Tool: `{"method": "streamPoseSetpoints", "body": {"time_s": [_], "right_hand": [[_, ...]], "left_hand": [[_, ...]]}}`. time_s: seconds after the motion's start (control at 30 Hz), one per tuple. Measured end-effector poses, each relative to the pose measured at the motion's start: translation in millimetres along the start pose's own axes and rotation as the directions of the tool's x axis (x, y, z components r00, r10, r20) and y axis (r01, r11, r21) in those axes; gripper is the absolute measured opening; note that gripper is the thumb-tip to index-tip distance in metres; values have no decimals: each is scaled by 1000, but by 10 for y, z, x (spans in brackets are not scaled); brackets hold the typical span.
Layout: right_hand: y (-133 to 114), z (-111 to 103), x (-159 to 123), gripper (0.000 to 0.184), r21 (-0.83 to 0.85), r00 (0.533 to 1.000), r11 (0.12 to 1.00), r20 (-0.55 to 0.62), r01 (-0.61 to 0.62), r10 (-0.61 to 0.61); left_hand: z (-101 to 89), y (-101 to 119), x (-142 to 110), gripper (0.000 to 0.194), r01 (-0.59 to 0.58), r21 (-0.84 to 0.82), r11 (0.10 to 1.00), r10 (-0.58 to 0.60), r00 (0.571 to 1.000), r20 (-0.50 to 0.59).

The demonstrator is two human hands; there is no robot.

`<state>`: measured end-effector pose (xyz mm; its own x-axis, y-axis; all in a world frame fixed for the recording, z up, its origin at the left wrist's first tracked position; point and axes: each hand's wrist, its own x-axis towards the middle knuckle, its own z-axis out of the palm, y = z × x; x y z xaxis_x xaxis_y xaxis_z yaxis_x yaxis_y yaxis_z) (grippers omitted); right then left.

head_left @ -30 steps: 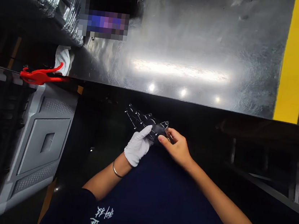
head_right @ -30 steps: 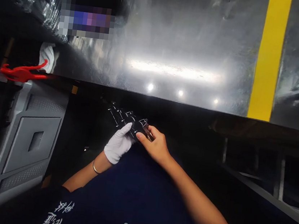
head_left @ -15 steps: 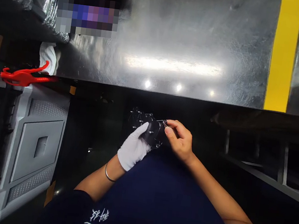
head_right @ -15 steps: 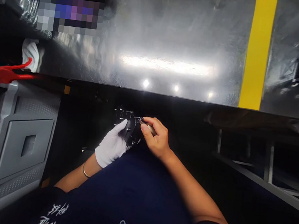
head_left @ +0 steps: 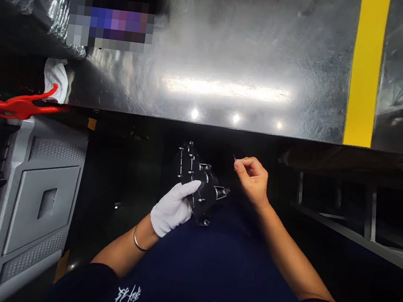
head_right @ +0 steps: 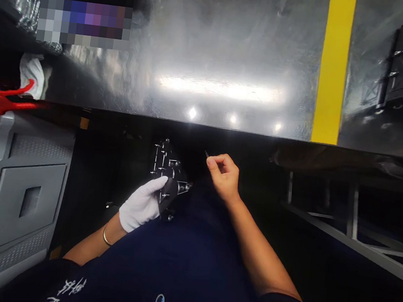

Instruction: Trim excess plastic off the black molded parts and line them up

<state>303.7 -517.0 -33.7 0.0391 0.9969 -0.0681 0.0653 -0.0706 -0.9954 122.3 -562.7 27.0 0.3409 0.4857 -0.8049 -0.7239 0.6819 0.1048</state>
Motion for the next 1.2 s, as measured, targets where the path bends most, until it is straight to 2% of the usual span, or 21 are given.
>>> {"method": "streamPoseSetpoints", "body": {"time_s": [0.07,0.2,0.4,0.5,0.57,0.6,0.67,0.73,0.8,0.87,0.9,0.97,1.07,1.2], "right_hand": [[-54,-38,-30,25,41,997,999,76,31,-34],[-232,-43,-142,13,114,963,988,235,104,-129],[-270,17,-147,19,51,957,992,263,116,-125],[-219,15,-89,25,4,968,998,241,68,-67],[-215,-20,-50,28,-51,975,998,222,44,-32],[-230,-48,-35,29,-79,968,996,251,52,-31],[-295,-113,-15,32,-123,917,985,393,125,-67],[-381,-169,-5,37,-122,815,960,562,251,-142],[-454,-199,3,39,-82,700,923,678,376,-224],[-490,-200,13,43,-52,607,885,746,463,-273],[-494,-194,19,46,-48,576,870,767,492,-284],[-485,-177,32,50,-46,546,848,783,528,-298],[-453,-161,55,50,-39,554,823,757,567,-346],[-399,-161,91,45,-162,660,794,664,585,-351]], "left_hand": [[-2,-8,6,18,-39,-26,999,38,999,-38],[7,5,75,21,-40,-106,994,33,997,-64],[10,-8,102,20,-84,-111,990,77,995,-63],[-37,-24,73,20,-147,-1,989,147,989,-29],[-74,-13,43,28,-194,118,974,190,981,45],[-90,5,28,32,-223,173,959,211,974,84],[-114,61,3,37,-299,256,919,270,952,141],[-130,131,-8,40,-370,304,878,333,928,167],[-143,188,-4,43,-403,345,848,357,914,191],[-154,208,11,42,-398,381,834,340,916,214],[-158,202,21,41,-391,389,834,327,919,221],[-162,166,46,40,-372,372,851,309,926,218],[-157,85,88,40,-333,292,897,298,941,160],[-137,-4,145,25,-280,163,946,272,960,71]]}}
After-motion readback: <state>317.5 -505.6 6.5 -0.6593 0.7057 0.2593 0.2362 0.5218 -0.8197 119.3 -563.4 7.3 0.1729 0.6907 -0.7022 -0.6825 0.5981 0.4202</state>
